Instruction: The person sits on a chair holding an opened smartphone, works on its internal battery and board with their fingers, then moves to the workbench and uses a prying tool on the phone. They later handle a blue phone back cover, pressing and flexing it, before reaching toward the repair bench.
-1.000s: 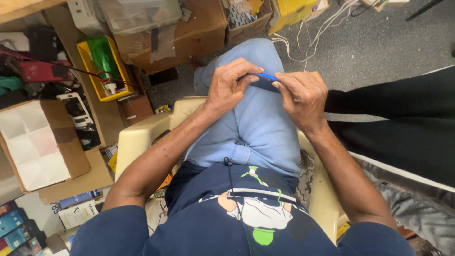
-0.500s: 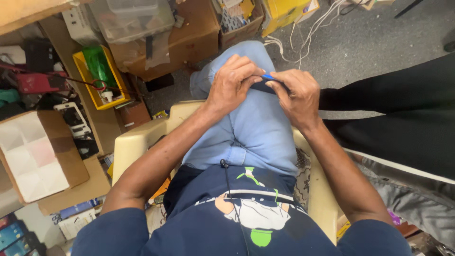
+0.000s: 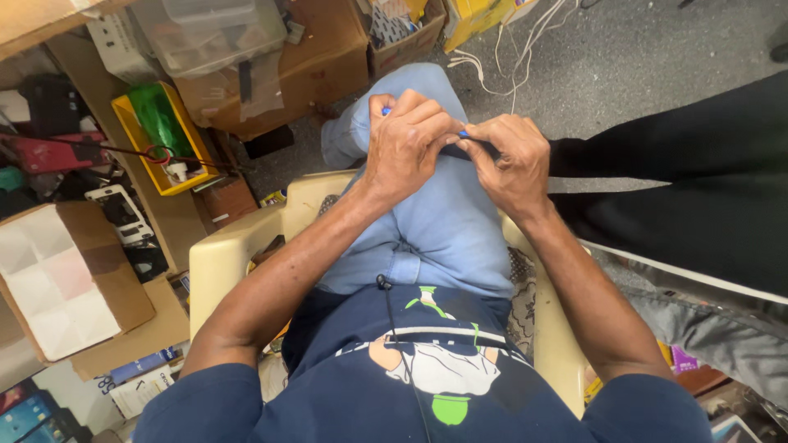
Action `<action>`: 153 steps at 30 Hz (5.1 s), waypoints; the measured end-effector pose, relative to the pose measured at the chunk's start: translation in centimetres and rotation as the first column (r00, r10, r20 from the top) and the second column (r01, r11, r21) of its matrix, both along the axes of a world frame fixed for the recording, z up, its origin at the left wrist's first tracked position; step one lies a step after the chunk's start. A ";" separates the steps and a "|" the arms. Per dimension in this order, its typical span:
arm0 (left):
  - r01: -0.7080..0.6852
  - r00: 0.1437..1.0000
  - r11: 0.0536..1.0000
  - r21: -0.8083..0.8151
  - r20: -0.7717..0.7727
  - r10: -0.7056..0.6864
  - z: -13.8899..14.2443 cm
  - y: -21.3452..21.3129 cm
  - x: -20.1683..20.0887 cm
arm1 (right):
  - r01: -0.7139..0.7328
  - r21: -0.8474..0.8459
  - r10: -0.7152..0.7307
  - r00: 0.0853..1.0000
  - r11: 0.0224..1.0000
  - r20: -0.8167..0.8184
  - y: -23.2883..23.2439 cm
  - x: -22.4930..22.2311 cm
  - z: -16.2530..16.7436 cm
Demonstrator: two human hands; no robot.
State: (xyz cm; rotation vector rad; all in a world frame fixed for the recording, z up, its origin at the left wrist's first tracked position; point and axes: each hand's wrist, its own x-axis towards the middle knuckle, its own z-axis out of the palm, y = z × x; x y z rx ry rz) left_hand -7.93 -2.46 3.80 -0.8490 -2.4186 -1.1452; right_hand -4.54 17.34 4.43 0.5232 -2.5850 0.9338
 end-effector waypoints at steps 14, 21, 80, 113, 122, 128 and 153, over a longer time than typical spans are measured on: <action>0.080 0.994 0.997 -0.003 -0.072 -0.080 0.0 -1.5 0.0 | -0.093 -0.046 0.102 0.962 0.995 0.252 1.2 0.7 4.0; 0.158 0.984 0.987 0.001 -0.079 -0.158 -0.1 -1.6 -0.6 | -0.324 0.243 0.152 0.830 0.914 0.536 2.1 -3.4 7.3; -0.019 0.913 0.877 0.481 0.365 -0.180 -4.8 -6.4 -1.0 | -0.143 0.394 0.126 0.990 0.908 0.069 -1.8 -0.5 3.7; 0.127 0.991 0.990 -0.063 0.053 -0.124 1.2 -4.4 -0.2 | -0.061 0.008 0.062 0.997 0.998 -0.052 1.1 0.8 1.9; 0.139 0.979 0.989 0.045 0.144 -0.144 -0.9 -3.7 -0.9 | -0.086 0.142 0.103 0.988 0.986 -0.116 0.2 0.3 0.6; 0.154 0.978 0.963 0.220 0.107 -0.181 1.9 -5.0 -1.2 | -0.103 0.308 0.056 0.986 0.946 0.158 3.1 -0.3 0.9; -0.057 0.772 0.742 0.668 0.501 -0.391 -7.2 3.2 3.3 | 0.134 -0.933 -0.390 0.921 0.335 -0.008 13.2 8.5 17.0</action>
